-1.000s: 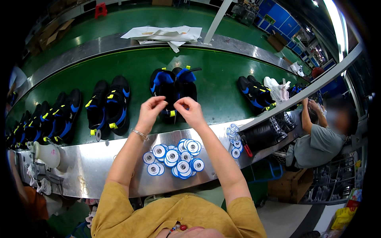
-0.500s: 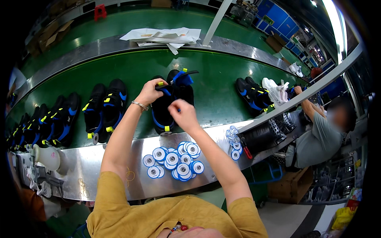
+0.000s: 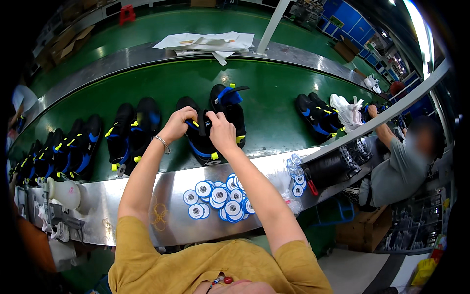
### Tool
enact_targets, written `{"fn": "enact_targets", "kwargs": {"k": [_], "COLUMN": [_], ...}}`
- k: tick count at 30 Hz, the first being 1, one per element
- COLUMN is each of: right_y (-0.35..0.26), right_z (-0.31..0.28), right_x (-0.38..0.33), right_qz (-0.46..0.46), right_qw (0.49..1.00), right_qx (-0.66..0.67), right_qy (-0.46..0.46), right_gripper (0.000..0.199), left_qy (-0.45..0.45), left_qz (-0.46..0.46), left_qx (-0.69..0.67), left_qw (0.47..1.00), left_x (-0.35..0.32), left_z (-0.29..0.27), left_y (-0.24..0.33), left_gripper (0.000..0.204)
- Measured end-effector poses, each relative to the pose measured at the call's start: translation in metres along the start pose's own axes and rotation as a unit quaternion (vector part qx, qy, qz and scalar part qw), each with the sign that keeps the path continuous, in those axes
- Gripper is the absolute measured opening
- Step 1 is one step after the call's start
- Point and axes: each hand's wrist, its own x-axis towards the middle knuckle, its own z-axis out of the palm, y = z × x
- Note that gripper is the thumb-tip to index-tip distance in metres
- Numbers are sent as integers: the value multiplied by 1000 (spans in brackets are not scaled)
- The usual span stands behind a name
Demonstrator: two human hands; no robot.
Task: The person picks up small circular tags from a pile on the table and attaches them to the tongue of black and blue sneakers moving along a conveyor belt. The person handles the shoes one at a time, placing the tags inside the tongue area before the shoes continue down the line.
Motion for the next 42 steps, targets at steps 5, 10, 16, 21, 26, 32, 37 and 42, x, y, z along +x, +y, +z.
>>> {"fn": "enact_targets", "kwargs": {"k": [5, 10, 16, 21, 26, 32, 37, 42], "right_y": [4, 4, -3, -18, -11, -4, -6, -15], "right_z": [10, -4, -18, -33, -27, -30, -20, 3], "right_x": [0, -4, 15, 24, 27, 18, 13, -1], "right_qz": [5, -32, -99, -35, -89, -210, -279, -287], "right_qw": [998, 993, 981, 994, 990, 970, 939, 917], "right_qx": [-12, 97, 153, 59, -25, -56, -177, -275], "right_qy": [-59, 59, 68, -83, -104, -105, -94, -31], "right_gripper": [8, 7, 22, 38, 35, 25, 20, 30], "left_qy": [112, 254, 248, 240, 208, 211, 147, 238], "left_qz": [-27, -123, -118, -34, -122, -87, -54, -145], "left_qx": [-34, 24, -42, -46, -39, -159, -91, -6], "left_qw": [993, 959, 961, 969, 970, 961, 983, 960], "left_x": [-13, -29, -24, -18, -14, -35, -41, -49], "left_z": [14, 42, 57, 61, 60, 52, 47, 85], "left_y": [6, 7, 24, 25, 36, 0, 6, -1], "left_gripper": [33, 61, 53, 49, 42, 48, 56, 68]}}
